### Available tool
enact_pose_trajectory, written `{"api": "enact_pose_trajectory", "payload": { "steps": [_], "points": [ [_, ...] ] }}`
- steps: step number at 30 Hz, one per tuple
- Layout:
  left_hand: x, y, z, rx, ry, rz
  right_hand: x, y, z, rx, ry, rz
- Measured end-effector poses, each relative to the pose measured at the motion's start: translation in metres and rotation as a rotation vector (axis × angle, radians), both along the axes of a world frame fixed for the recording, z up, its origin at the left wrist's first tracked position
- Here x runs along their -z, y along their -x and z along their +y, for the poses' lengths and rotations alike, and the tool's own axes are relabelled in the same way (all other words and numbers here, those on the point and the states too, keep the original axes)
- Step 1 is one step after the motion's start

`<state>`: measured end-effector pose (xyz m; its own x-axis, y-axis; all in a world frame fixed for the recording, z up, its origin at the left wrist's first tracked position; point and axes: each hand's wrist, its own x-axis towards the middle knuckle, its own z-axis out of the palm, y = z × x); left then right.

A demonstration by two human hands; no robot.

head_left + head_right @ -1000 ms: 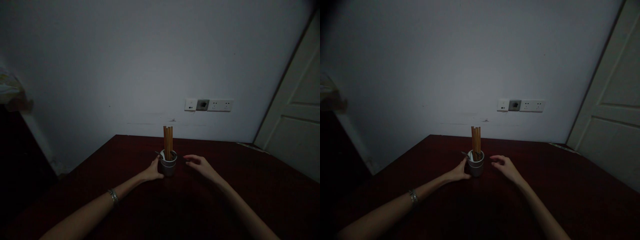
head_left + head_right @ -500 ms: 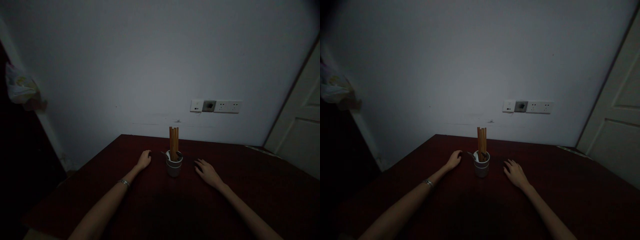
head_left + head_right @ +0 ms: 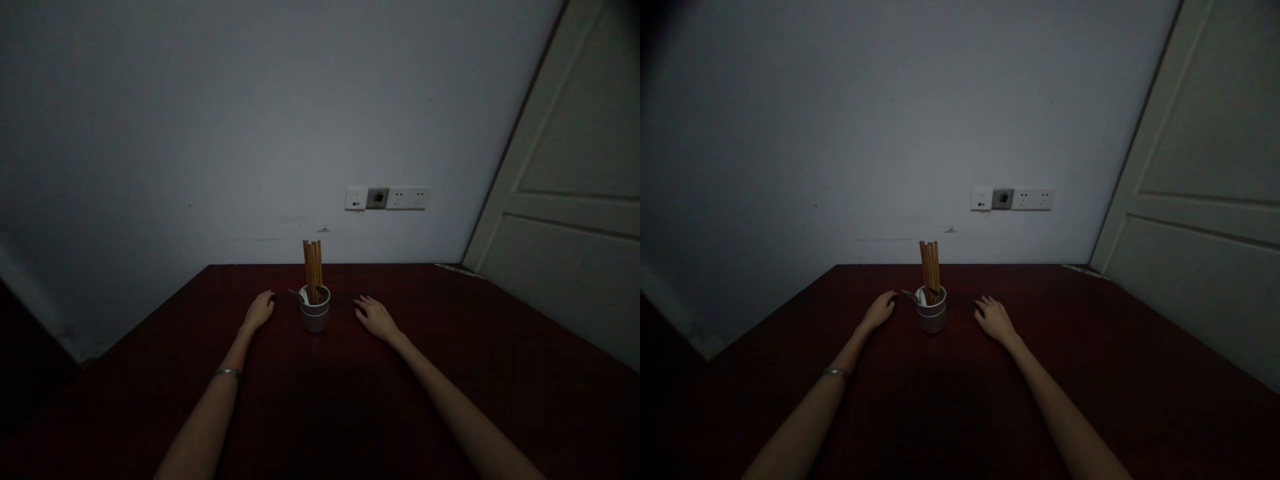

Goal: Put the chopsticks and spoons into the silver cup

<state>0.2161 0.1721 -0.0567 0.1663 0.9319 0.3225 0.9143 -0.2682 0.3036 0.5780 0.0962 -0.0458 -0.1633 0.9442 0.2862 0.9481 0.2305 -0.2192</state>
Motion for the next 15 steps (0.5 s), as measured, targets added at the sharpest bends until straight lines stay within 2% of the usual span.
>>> {"api": "enact_pose_trajectory", "payload": {
  "steps": [8,15],
  "points": [
    [0.008,0.006,0.013,0.023,0.0,0.031,-0.005,-0.001,-0.007,0.005,0.01,0.046],
    [0.005,0.005,0.008,0.031,-0.003,-0.005,-0.002,-0.003,-0.005,0.004,0.007,0.054]
  ]
}}
